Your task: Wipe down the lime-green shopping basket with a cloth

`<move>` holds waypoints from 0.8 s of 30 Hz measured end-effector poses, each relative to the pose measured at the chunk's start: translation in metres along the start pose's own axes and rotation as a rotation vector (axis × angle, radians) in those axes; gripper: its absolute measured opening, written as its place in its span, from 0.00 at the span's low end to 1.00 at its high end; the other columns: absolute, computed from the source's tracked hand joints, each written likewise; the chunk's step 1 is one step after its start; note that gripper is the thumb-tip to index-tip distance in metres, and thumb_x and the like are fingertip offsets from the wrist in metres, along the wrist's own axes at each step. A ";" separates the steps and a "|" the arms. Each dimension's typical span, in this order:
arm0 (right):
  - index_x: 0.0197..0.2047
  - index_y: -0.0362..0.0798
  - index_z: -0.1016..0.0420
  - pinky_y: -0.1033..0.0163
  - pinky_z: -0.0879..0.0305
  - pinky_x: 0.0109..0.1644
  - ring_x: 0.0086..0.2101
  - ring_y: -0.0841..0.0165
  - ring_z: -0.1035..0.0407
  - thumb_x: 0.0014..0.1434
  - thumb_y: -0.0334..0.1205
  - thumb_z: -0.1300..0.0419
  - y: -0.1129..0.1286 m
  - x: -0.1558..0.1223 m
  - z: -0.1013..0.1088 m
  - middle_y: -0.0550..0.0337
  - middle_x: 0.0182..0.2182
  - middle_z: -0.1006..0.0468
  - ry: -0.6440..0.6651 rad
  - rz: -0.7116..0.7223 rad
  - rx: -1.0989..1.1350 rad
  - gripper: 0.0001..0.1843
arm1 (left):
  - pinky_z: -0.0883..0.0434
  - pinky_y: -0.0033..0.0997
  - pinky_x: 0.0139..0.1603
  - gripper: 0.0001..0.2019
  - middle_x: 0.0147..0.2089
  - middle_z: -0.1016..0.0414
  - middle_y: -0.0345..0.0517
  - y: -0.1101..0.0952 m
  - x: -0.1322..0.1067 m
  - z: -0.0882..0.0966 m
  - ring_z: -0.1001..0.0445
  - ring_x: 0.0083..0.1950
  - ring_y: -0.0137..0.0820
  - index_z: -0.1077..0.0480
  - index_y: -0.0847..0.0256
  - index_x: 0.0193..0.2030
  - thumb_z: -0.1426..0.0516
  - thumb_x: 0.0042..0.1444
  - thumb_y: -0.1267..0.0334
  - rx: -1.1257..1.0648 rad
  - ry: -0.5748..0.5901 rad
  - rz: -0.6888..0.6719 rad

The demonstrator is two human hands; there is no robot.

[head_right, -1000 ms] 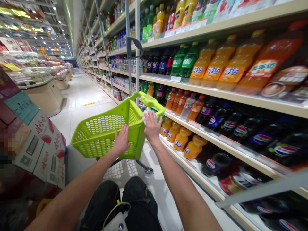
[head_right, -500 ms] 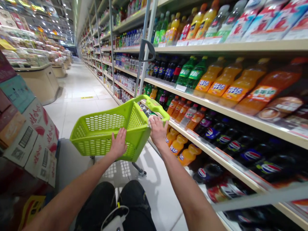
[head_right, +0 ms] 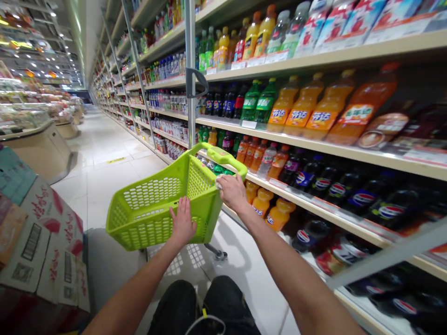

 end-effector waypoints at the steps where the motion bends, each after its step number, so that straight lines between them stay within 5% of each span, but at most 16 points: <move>1: 0.44 0.49 0.28 0.56 0.53 0.51 0.46 0.63 0.35 0.49 0.29 0.48 -0.002 -0.001 0.001 0.56 0.45 0.25 0.005 0.004 0.004 0.18 | 0.59 0.61 0.63 0.38 0.69 0.61 0.55 -0.002 0.000 0.001 0.65 0.69 0.40 0.59 0.71 0.65 0.51 0.46 0.67 -0.004 0.000 -0.003; 14: 0.44 0.48 0.29 0.55 0.54 0.52 0.45 0.62 0.36 0.51 0.31 0.48 -0.033 -0.038 0.024 0.56 0.44 0.25 -0.067 0.003 0.046 0.17 | 0.56 0.56 0.64 0.38 0.69 0.62 0.54 -0.033 -0.012 0.002 0.63 0.69 0.39 0.59 0.70 0.65 0.51 0.45 0.69 0.032 0.036 -0.123; 24: 0.41 0.46 0.28 0.56 0.52 0.50 0.41 0.62 0.37 0.50 0.32 0.48 -0.044 -0.034 0.031 0.54 0.39 0.25 -0.083 0.003 0.098 0.14 | 0.59 0.57 0.64 0.37 0.69 0.61 0.52 0.022 -0.041 -0.001 0.62 0.69 0.38 0.58 0.67 0.66 0.53 0.46 0.73 0.211 -0.016 -0.008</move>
Point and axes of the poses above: each hand's wrist, its own x-axis towards the middle knuckle, its own z-axis out of the back of the hand, y = z × x, the point moved 7 cm from there along x, towards the middle knuckle
